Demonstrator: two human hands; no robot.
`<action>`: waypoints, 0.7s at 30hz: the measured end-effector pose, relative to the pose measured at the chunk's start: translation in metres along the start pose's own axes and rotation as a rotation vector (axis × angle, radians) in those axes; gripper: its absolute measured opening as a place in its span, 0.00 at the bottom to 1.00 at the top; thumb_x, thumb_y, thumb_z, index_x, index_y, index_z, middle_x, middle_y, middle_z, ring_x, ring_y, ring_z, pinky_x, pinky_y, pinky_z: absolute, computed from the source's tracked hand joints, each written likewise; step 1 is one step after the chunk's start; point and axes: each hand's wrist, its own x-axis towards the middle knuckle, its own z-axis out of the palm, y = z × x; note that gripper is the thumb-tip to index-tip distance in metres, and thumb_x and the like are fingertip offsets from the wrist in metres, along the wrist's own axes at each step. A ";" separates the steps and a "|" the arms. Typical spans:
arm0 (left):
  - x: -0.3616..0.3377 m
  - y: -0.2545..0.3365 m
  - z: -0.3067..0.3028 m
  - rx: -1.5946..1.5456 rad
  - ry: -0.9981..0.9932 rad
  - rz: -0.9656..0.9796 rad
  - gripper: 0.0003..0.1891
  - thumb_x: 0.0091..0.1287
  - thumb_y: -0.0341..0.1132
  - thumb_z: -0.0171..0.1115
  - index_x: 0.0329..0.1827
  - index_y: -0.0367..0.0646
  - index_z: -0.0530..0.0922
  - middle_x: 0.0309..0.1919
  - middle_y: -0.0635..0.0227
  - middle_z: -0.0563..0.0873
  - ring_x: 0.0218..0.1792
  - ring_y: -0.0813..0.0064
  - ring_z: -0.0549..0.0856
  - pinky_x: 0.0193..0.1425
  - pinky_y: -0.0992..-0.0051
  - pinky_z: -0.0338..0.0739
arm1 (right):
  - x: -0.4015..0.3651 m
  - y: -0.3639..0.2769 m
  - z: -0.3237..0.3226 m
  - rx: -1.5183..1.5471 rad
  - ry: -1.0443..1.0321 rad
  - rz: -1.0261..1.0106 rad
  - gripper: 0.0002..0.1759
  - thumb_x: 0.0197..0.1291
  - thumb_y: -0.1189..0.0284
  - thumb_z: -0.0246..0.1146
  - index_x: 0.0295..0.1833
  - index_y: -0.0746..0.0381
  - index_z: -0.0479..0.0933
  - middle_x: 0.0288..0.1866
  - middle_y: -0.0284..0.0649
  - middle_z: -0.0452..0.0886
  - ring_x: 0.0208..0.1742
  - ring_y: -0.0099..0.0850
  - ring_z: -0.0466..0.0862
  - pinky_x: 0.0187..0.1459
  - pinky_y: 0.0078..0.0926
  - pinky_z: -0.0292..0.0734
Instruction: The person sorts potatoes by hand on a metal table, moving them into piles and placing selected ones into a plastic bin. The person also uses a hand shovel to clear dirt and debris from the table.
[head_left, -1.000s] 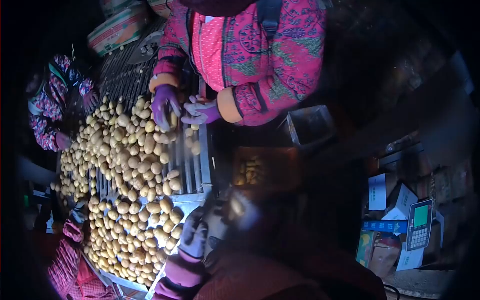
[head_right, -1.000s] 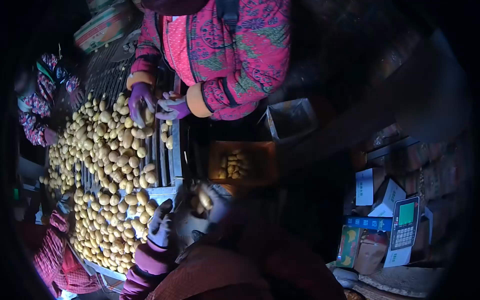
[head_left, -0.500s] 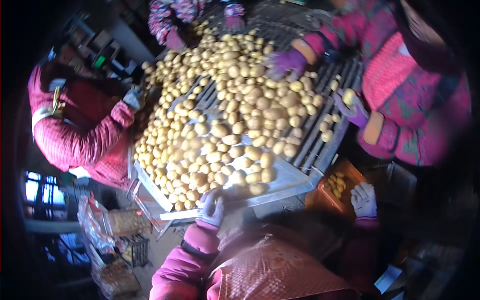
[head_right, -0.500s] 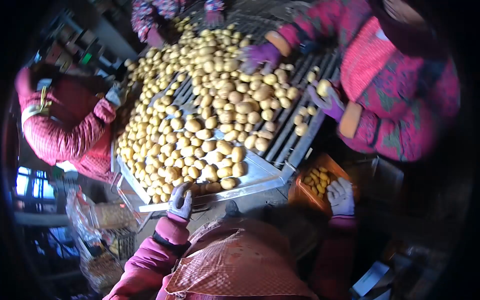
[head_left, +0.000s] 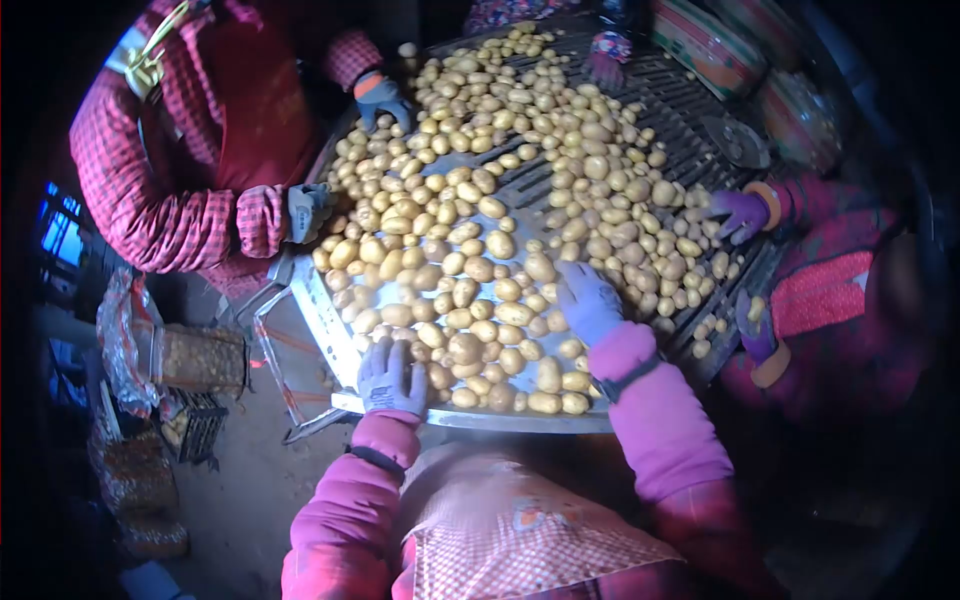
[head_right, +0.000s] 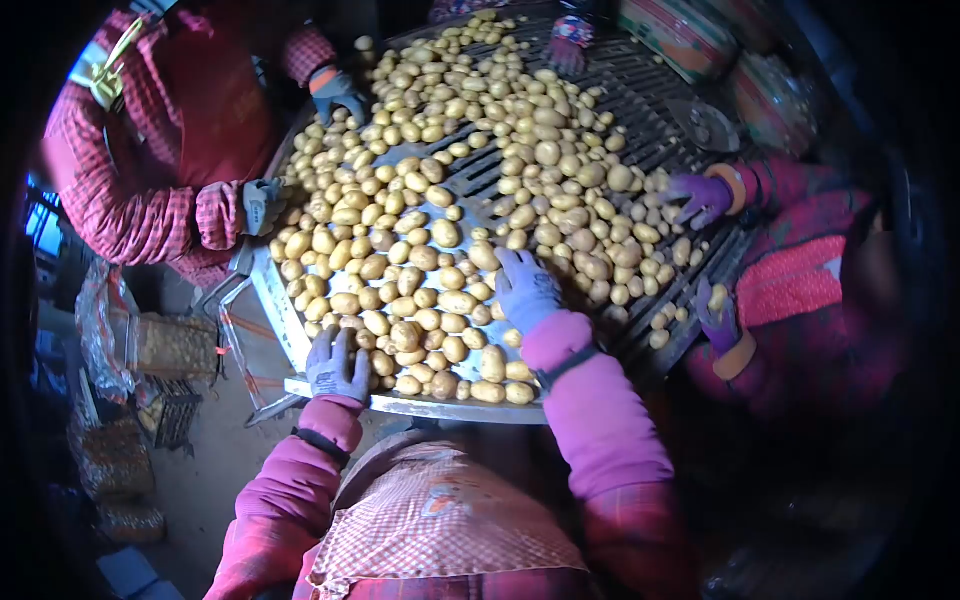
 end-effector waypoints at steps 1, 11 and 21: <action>0.001 0.001 -0.001 0.017 -0.007 -0.006 0.27 0.62 0.46 0.59 0.63 0.46 0.74 0.64 0.50 0.72 0.65 0.45 0.70 0.69 0.50 0.62 | 0.018 -0.008 0.011 -0.105 0.056 -0.074 0.22 0.59 0.66 0.58 0.60 0.55 0.74 0.51 0.48 0.79 0.52 0.51 0.78 0.51 0.48 0.75; 0.006 -0.003 -0.012 -0.047 -0.006 0.027 0.25 0.62 0.45 0.57 0.61 0.43 0.76 0.62 0.50 0.74 0.64 0.44 0.69 0.68 0.47 0.60 | 0.065 -0.042 0.006 0.840 -0.408 0.397 0.29 0.62 0.64 0.59 0.69 0.58 0.67 0.61 0.45 0.73 0.58 0.40 0.77 0.52 0.40 0.77; 0.005 -0.001 -0.013 -0.036 -0.039 0.050 0.26 0.61 0.47 0.59 0.60 0.42 0.77 0.60 0.53 0.75 0.63 0.45 0.70 0.67 0.48 0.60 | -0.020 -0.058 0.010 2.218 -0.367 0.554 0.36 0.64 0.37 0.52 0.66 0.51 0.68 0.50 0.40 0.81 0.45 0.31 0.83 0.35 0.21 0.79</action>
